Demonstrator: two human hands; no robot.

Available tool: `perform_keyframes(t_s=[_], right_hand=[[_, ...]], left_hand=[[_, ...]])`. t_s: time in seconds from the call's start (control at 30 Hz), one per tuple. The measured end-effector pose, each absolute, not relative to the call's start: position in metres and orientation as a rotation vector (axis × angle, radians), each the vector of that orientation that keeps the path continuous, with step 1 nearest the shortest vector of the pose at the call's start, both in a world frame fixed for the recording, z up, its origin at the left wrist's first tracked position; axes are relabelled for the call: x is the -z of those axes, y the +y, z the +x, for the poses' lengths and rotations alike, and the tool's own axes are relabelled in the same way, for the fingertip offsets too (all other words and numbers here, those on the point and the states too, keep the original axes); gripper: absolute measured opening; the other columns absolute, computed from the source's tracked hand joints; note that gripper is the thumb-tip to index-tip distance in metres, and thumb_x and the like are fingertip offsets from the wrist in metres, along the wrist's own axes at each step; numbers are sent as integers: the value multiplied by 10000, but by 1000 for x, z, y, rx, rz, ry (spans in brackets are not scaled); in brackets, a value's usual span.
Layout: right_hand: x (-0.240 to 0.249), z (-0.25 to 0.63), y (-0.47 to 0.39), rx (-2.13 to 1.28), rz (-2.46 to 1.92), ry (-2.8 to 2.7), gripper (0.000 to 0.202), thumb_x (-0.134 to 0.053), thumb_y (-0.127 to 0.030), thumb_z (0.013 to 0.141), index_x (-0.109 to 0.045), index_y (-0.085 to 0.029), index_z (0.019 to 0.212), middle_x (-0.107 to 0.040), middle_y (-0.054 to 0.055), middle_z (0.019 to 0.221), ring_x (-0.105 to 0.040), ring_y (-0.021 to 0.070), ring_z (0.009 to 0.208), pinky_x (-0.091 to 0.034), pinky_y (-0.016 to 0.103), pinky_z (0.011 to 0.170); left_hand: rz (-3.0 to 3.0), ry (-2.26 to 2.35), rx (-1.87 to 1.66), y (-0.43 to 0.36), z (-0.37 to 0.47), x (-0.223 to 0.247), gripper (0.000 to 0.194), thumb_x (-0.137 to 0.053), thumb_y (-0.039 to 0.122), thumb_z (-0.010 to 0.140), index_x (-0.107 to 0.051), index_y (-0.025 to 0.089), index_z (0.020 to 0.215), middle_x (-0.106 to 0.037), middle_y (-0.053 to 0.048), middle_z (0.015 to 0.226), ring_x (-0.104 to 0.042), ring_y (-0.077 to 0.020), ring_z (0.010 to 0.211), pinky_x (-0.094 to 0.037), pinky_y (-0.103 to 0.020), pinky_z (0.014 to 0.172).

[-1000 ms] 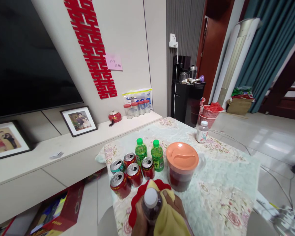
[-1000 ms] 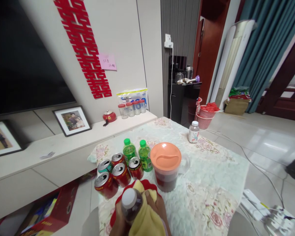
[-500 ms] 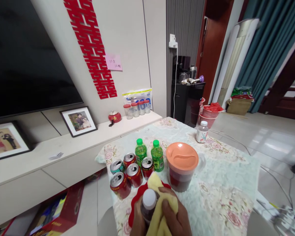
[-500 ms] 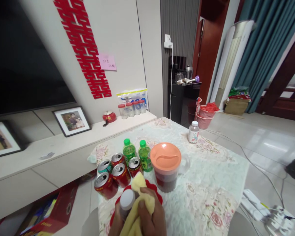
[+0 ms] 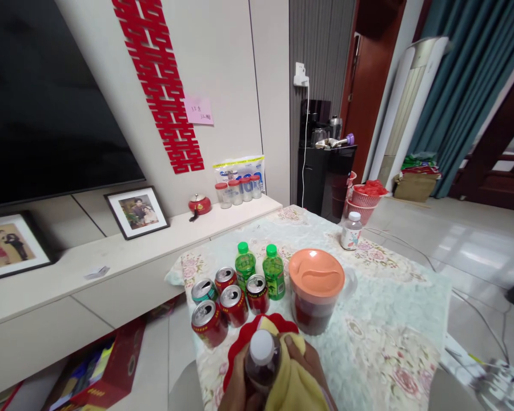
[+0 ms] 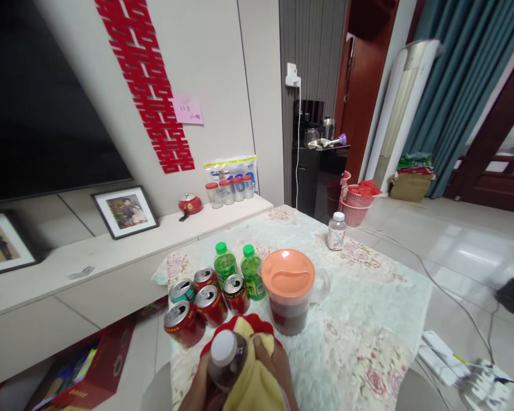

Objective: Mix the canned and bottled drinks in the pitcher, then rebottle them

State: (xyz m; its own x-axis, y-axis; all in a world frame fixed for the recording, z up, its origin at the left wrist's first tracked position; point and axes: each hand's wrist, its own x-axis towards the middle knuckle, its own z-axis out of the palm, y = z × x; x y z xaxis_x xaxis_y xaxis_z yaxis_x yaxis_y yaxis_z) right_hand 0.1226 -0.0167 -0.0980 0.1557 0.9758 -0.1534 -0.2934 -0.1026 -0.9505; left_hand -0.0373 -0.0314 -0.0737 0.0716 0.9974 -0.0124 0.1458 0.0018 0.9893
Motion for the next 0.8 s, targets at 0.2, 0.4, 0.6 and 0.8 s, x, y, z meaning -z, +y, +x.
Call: perform_keyframes(t_s=[0.2, 0.4, 0.6, 0.8], right_hand=[[96, 124, -15, -1307, -1161, -895, 526, -718, -735, 798, -740, -211, 755, -740, 66, 724, -678, 256, 723, -556, 366, 697], [97, 123, -20, -1307, -1147, -941, 634, -667, -784, 807, -797, -175, 927, -802, 130, 861, -731, 302, 818, -589, 419, 775], [64, 108, -41, -854, -1119, -1032, 519, -692, -646, 861, -789, -279, 1214, -738, 128, 1342, -667, 379, 1255, -544, 498, 1068], [40, 100, -36, -707, -1083, -1376, 570, -712, -623, 862, -737, -316, 1342, -701, 99, 1417, -605, 380, 1343, -446, 512, 1170]], left_hand=[[1438, 1206, -1096, -31, -57, 82, 832, -676, 618, 859, -461, 216, 1555, -515, -159, 1604, -431, -394, 1519, -297, -532, 1289], [1533, 1217, -1191, -23, -55, 81, 766, -783, 497, 809, -555, 195, 1475, -566, -170, 1538, -502, -388, 1448, -356, -504, 1262], [1546, 1323, -1303, -25, -42, 70, 648, -792, 513, 791, -661, 206, 1346, -659, -176, 1364, -619, -382, 1285, -508, -485, 1122], [1348, 1366, -1247, -30, -39, 51, 520, -672, 607, 857, -709, 236, 1220, -759, -109, 1223, -663, -344, 1238, -547, -454, 1084]])
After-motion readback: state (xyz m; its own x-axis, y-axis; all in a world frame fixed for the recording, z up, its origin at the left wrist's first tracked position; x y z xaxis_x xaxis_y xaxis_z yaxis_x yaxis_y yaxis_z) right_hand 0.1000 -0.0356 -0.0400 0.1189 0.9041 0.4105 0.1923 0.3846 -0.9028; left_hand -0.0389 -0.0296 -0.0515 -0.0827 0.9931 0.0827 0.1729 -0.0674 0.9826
